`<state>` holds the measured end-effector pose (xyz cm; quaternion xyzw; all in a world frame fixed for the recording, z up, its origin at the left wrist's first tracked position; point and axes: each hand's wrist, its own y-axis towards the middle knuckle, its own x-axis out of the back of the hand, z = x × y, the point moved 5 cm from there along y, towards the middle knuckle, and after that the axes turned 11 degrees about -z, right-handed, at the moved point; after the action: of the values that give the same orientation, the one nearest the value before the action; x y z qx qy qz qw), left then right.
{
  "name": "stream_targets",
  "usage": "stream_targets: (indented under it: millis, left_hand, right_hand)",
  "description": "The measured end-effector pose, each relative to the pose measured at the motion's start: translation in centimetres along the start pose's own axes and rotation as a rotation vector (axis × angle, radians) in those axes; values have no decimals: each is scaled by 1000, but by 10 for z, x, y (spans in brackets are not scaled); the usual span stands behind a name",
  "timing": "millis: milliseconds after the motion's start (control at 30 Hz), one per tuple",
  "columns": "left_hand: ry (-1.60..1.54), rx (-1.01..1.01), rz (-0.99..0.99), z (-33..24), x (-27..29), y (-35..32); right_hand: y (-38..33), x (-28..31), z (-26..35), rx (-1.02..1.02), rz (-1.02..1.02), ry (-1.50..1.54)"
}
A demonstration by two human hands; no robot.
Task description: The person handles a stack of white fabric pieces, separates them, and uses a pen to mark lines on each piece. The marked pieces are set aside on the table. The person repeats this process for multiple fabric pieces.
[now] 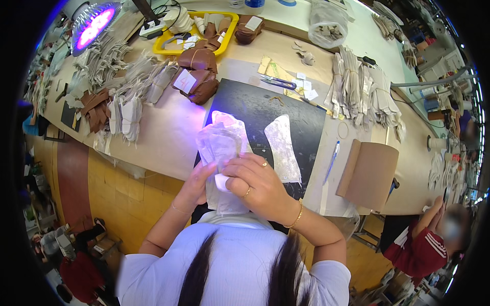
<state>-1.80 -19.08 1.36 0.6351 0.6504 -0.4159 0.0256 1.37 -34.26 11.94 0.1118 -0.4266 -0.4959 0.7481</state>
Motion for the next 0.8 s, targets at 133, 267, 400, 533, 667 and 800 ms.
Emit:
stream_targets:
  millis: [133,267,400,533,667,800]
  left_hand:
    - [34,-5,-54,-5,1,5]
    - [144,-142,-105,-17,25,8]
    - [87,-67,-79,-27,29,4]
    - [115,-20,-40,-19,27,0]
    - [180,-80,-4,-8,22,-2]
    - [229,-167,19,-6,16,-7]
  right_hand:
    - [-18,17,-8,-374,-99,570]
    - [-29,68,-20,-595,-482,895]
    - [-24,109,-44,-749,-539,689]
    - [-39,66,-122,-867,-255,443]
    - [-10,36,-116,-242,-116,-491]
    - [13,23,-66,-347,-175,-73]
